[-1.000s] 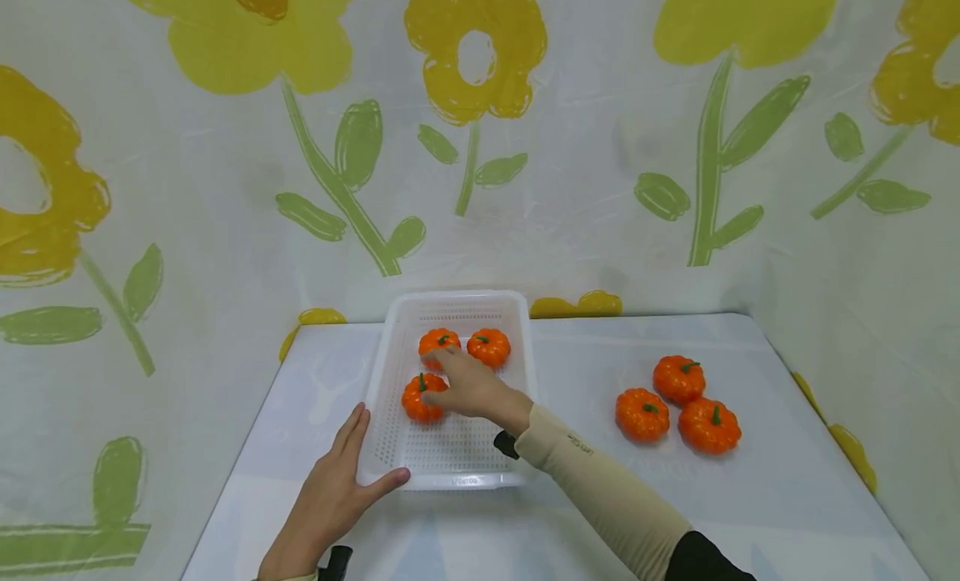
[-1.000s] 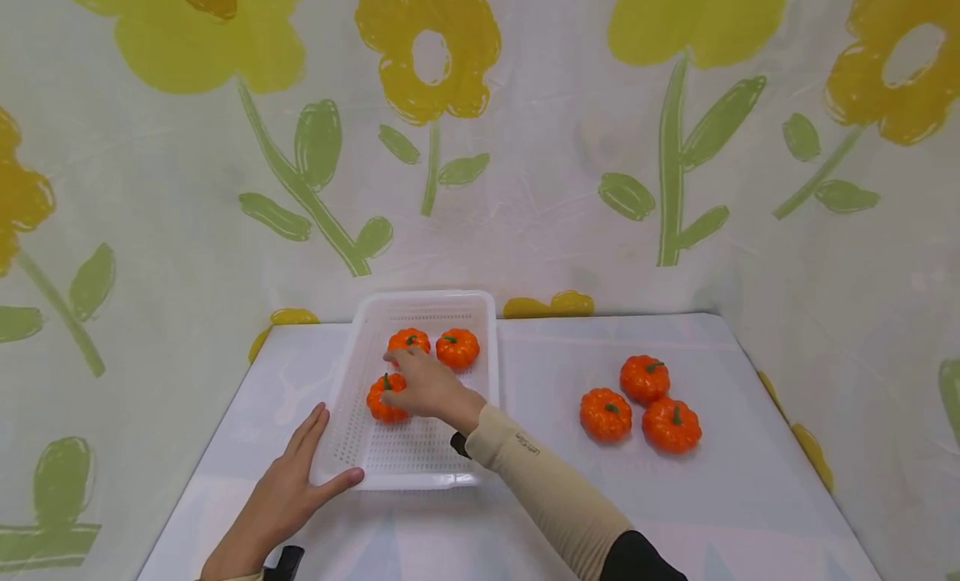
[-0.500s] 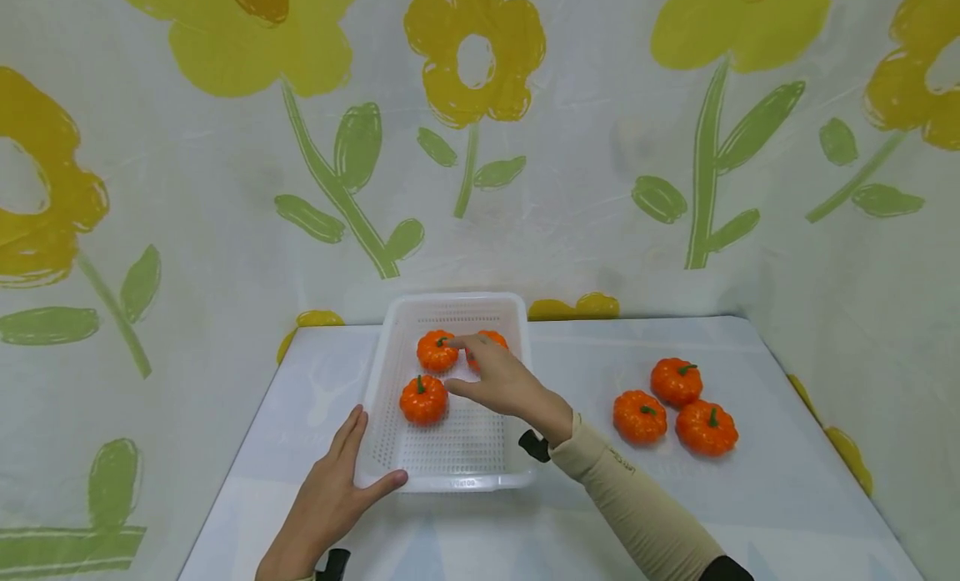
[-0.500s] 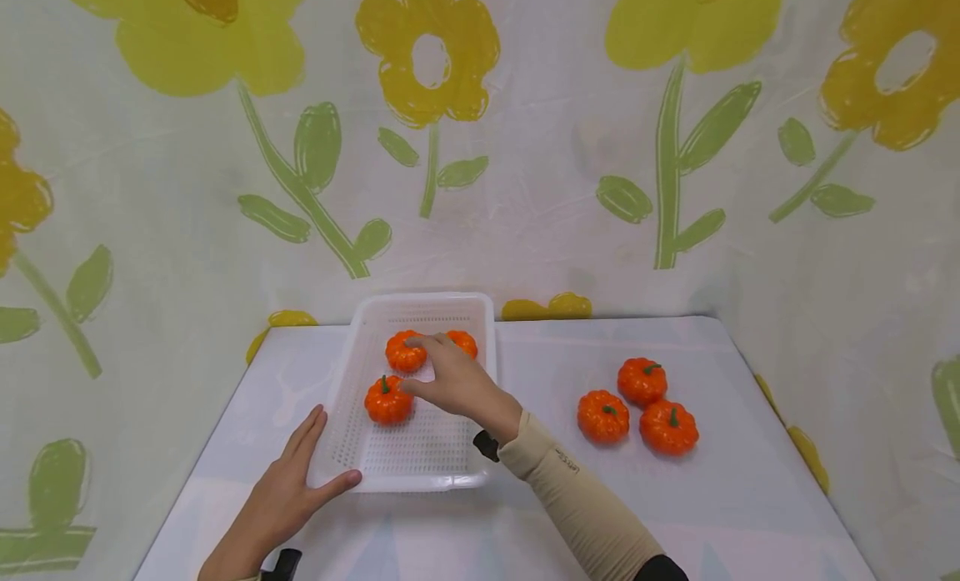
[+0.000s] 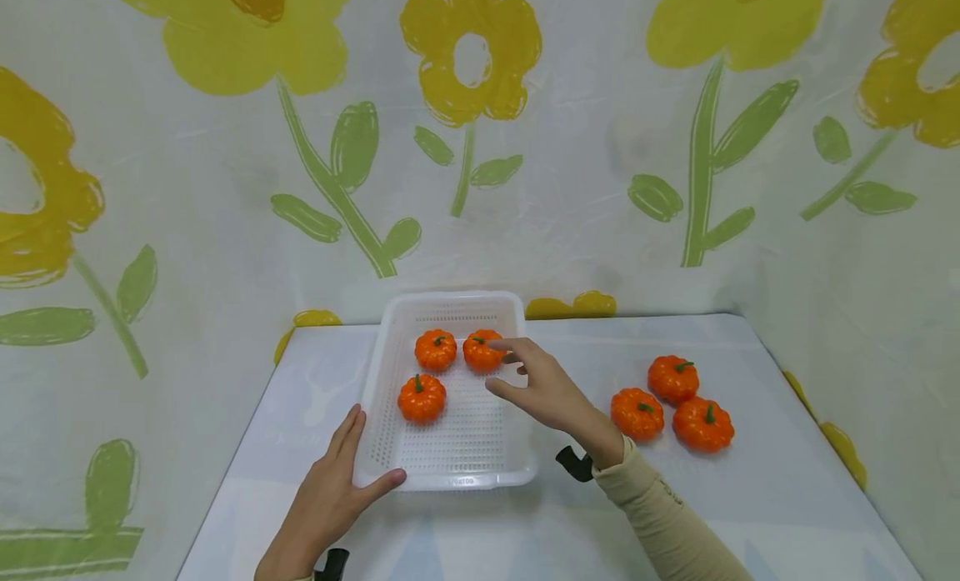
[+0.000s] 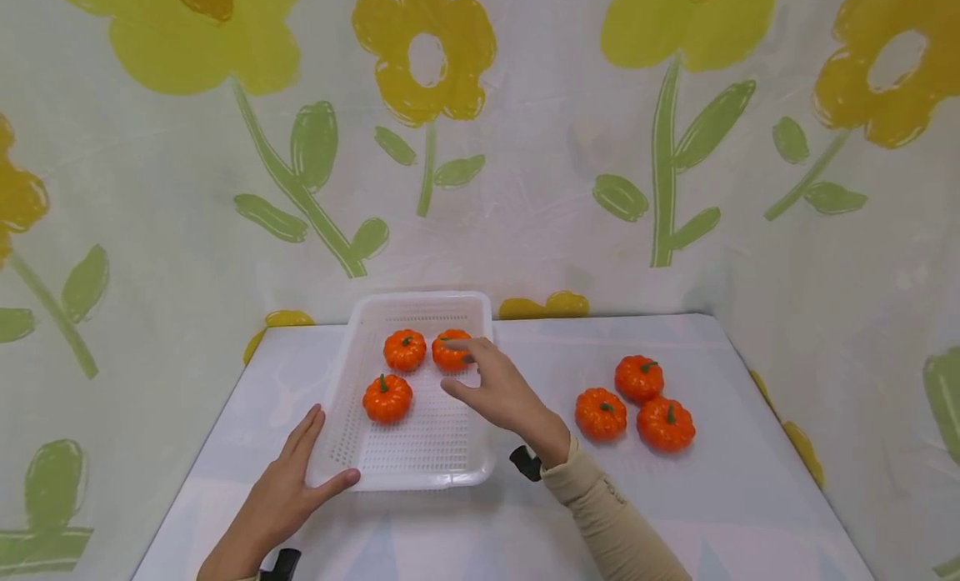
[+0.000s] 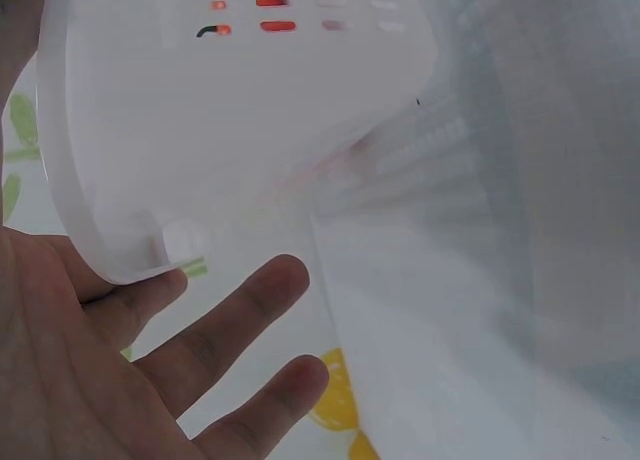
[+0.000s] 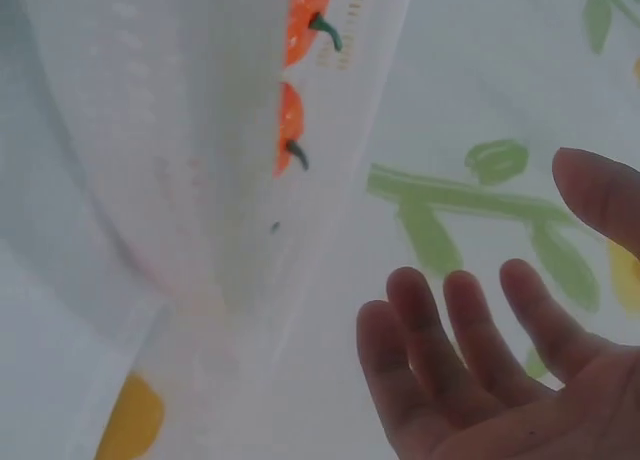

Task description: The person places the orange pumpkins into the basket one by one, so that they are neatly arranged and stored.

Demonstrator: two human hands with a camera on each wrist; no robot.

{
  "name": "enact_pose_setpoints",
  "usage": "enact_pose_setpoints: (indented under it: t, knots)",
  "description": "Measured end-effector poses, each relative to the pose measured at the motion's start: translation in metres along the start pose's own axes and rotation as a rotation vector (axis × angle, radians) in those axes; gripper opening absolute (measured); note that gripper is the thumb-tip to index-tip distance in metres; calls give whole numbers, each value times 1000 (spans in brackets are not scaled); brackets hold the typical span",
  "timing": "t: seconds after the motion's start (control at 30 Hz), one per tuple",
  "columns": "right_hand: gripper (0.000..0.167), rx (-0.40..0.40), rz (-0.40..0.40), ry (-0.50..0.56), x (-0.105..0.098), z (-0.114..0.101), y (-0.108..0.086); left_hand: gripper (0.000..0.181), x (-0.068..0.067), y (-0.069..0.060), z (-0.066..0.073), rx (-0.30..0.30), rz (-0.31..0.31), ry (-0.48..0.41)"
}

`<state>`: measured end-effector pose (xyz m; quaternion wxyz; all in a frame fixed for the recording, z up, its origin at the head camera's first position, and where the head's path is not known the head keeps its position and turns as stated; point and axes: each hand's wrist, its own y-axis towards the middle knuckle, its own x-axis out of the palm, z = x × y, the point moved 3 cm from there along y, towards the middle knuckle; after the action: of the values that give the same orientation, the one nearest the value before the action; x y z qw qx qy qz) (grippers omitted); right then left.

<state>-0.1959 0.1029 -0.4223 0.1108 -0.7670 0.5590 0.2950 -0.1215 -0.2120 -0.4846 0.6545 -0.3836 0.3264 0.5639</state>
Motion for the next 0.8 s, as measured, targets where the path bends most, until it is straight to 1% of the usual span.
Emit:
enact_pose_setpoints:
  t: [0.17, 0.3, 0.4, 0.53, 0.63, 0.8]
  knots:
    - [53, 11, 72, -27, -16, 12, -10, 124, -1, -1, 0, 2, -2, 0]
    - [55, 36, 138, -53, -30, 20, -19, 125, -1, 0, 0, -1, -3, -4]
    - [56, 54, 168, -51, -42, 28, -27, 125, 1, 1, 0, -5, -11, -10]
    - [58, 91, 183, -47, -58, 44, -41, 125, 3, 0, 0, -4, -17, -12]
    - [60, 114, 203, -66, -69, 55, -52, 125, 2, 0, 0, -1, -14, -12]
    - [57, 156, 284, -91, -87, 75, -72, 125, 2, 1, 0, 12, -5, -18]
